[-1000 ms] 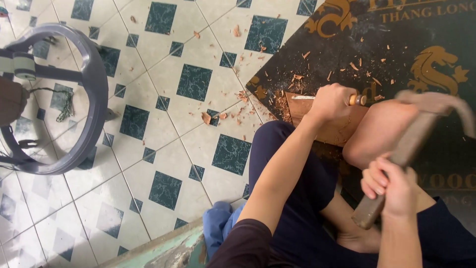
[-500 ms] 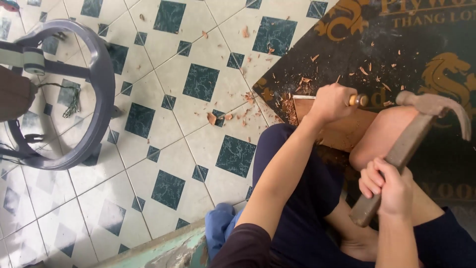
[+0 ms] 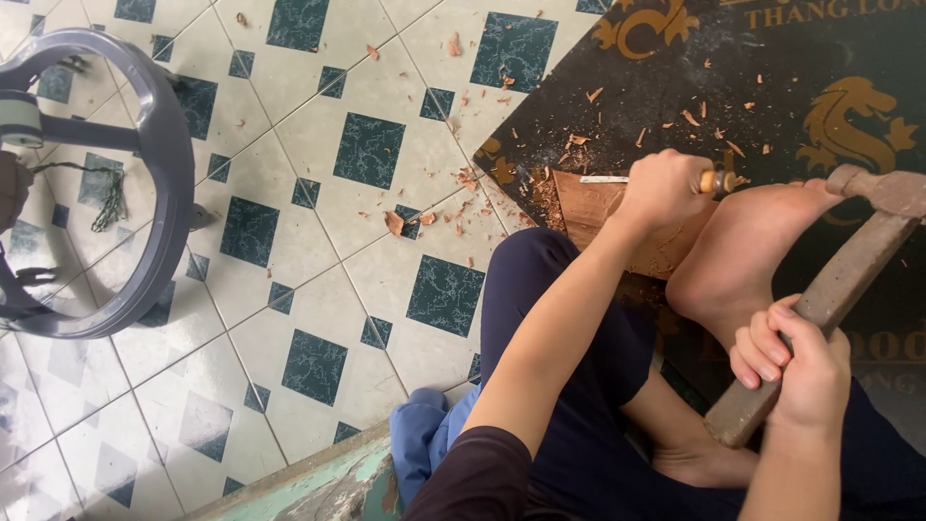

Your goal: Using a hammer and chisel to carve and shape a piece of wood while sitting on the floor.

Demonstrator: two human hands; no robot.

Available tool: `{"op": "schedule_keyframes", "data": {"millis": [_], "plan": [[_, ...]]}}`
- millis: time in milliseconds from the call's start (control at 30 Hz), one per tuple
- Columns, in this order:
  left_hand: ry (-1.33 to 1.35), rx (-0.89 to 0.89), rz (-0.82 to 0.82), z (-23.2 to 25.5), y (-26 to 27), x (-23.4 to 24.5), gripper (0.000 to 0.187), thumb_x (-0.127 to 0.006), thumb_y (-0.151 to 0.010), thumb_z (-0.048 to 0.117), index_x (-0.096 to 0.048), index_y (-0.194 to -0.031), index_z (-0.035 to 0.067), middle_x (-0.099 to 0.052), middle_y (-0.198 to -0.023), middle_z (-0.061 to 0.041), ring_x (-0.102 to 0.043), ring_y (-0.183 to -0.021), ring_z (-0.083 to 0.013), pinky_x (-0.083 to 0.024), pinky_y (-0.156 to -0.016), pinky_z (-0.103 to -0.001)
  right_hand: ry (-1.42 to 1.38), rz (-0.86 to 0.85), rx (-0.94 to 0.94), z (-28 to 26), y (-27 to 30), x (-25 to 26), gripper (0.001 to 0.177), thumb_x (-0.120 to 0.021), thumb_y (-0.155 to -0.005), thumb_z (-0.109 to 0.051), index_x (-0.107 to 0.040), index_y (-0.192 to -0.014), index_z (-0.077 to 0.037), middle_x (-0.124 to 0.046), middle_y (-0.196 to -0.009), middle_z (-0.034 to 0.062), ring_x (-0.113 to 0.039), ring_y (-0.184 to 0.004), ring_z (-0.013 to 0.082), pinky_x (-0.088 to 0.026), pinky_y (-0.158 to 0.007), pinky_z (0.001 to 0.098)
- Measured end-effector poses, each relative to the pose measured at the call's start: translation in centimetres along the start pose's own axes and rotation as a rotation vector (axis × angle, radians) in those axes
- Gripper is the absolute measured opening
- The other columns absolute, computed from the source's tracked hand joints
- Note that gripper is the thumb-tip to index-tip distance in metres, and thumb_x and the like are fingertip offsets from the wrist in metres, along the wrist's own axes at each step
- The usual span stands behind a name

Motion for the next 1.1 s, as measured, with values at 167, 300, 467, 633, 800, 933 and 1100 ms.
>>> {"op": "schedule_keyframes", "data": {"millis": [167,300,467,633,800,933,1100], "plan": [[0.038,0.058,0.029,-0.2,-0.4,0.7,0.023,-0.058,-0.077,0.029,-0.051,-0.058,0.017,-0.06,-0.055,-0.004,-0.057,-0.051,-0.0337,-0.04,-0.047,-0.046,-0.133,-0.201,-0.158,2.7,-2.9,-1.0,0.034,-0.043,-0.098,-0.013,-0.037,-0.066,-0.02,-0.025,-0.052,-0.0077,-0.021,-0.038,0.0056,-0.02,-0.034,0.0227],[0.014,0.064,-0.001,-0.3,-0.8,0.9,0.025,-0.059,-0.08,0.029,-0.051,-0.06,0.017,-0.061,-0.056,-0.004,-0.058,-0.051,-0.0338,-0.04,-0.046,-0.045,-0.119,-0.159,-0.186,2.4,-3.7,-1.4,0.036,-0.042,-0.094,-0.013,-0.03,-0.061,-0.021,-0.022,-0.053,-0.0086,-0.019,-0.039,0.0041,-0.017,-0.035,0.0223],[0.039,0.055,0.034,-0.3,-1.0,1.3,0.024,-0.059,-0.077,0.027,-0.049,-0.057,0.018,-0.056,-0.052,-0.002,-0.054,-0.047,-0.0285,-0.038,-0.044,-0.043,-0.045,-0.196,-0.202,3.3,-4.1,-0.4,0.04,-0.043,-0.094,-0.012,-0.029,-0.058,-0.019,-0.021,-0.05,-0.0058,-0.02,-0.037,0.0081,-0.018,-0.034,0.0249],[0.021,0.086,0.033,-1.1,-0.9,0.5,0.029,-0.058,-0.08,0.031,-0.048,-0.056,0.018,-0.053,-0.051,-0.002,-0.049,-0.046,-0.0268,-0.035,-0.043,-0.041,-0.039,-0.215,-0.082,1.1,-3.7,2.9,0.034,-0.044,-0.098,-0.017,-0.036,-0.065,-0.021,-0.025,-0.054,-0.0084,-0.023,-0.039,0.0053,-0.02,-0.032,0.0233],[-0.046,0.119,-0.03,-1.3,-1.6,1.3,0.015,-0.059,-0.072,0.029,-0.06,-0.064,0.017,-0.066,-0.064,-0.008,-0.063,-0.059,-0.0376,-0.047,-0.052,-0.049,-0.059,-0.202,-0.271,5.6,-6.5,0.0,0.026,-0.046,-0.1,-0.013,-0.04,-0.075,-0.02,-0.023,-0.054,-0.0092,-0.022,-0.038,0.0043,-0.019,-0.033,0.0232],[-0.007,0.044,0.033,-1.3,-0.4,0.8,0.022,-0.06,-0.075,0.025,-0.05,-0.057,0.017,-0.059,-0.054,-0.003,-0.055,-0.046,-0.0293,-0.038,-0.043,-0.043,0.011,-0.091,-0.189,1.7,-4.4,-1.6,0.039,-0.038,-0.093,-0.011,-0.024,-0.059,-0.02,-0.017,-0.051,-0.0058,-0.017,-0.04,0.0069,-0.016,-0.038,0.0249],[-0.073,0.113,-0.005,-2.2,-1.2,-0.4,0.019,-0.062,-0.074,0.027,-0.055,-0.06,0.017,-0.062,-0.06,-0.005,-0.058,-0.052,-0.0348,-0.04,-0.045,-0.045,0.195,-0.23,-0.241,2.1,-5.1,-1.0,0.049,-0.047,-0.101,-0.013,-0.029,-0.055,-0.015,-0.023,-0.047,0.0008,-0.025,-0.038,0.014,-0.022,-0.037,0.0296]]}}
Point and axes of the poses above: each hand's wrist, its own y-axis away from the middle knuckle, its own x-axis out of the back of the hand, z = x × y, the point moved 7 cm from there along -y, towards the middle knuckle
